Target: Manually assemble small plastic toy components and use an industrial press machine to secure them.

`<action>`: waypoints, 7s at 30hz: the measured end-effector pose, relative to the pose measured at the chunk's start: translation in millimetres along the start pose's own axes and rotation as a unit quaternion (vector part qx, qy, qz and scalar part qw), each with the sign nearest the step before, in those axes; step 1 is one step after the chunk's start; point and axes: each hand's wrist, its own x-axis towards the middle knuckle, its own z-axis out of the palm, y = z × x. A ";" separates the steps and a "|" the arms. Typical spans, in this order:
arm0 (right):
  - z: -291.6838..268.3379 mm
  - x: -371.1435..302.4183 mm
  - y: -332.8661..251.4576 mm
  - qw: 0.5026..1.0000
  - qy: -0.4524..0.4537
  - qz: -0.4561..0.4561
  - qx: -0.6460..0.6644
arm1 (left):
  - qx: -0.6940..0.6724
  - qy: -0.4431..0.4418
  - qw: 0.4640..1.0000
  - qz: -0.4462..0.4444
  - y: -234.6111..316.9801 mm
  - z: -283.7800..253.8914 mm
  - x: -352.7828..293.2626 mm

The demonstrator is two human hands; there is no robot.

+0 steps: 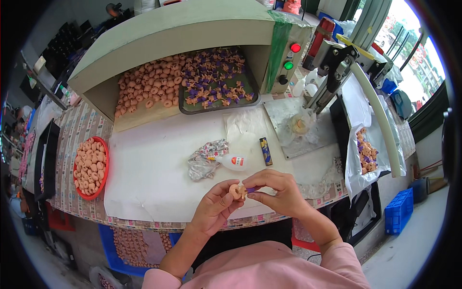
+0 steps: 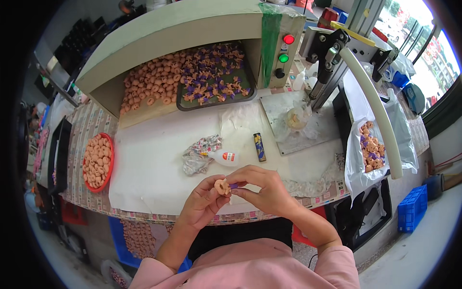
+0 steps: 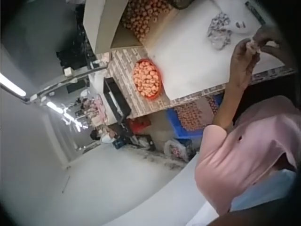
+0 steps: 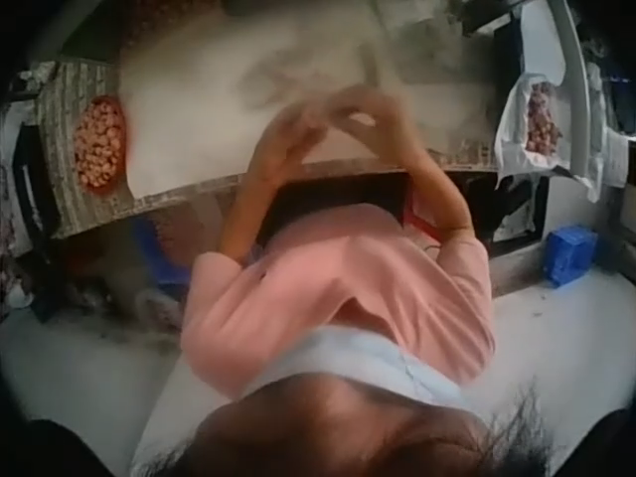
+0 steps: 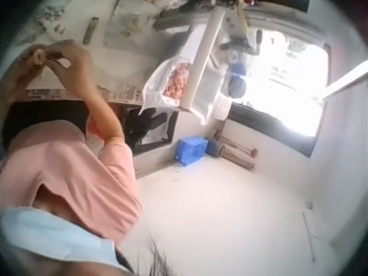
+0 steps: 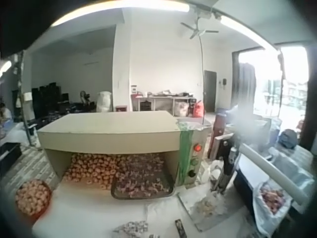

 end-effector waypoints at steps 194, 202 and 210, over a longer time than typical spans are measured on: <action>27.4 -40.4 18.4 0.960 0.250 -0.023 -0.121 | -0.060 -0.024 0.996 -0.059 -7.4 -36.0 18.8; 21.9 -42.8 13.8 0.952 0.267 -0.023 -0.146 | -0.064 -0.015 0.996 -0.055 -11.2 -36.7 19.8; 16.6 -48.3 10.6 0.952 0.270 -0.036 -0.139 | -0.073 0.000 0.996 -0.060 -11.4 -34.3 20.2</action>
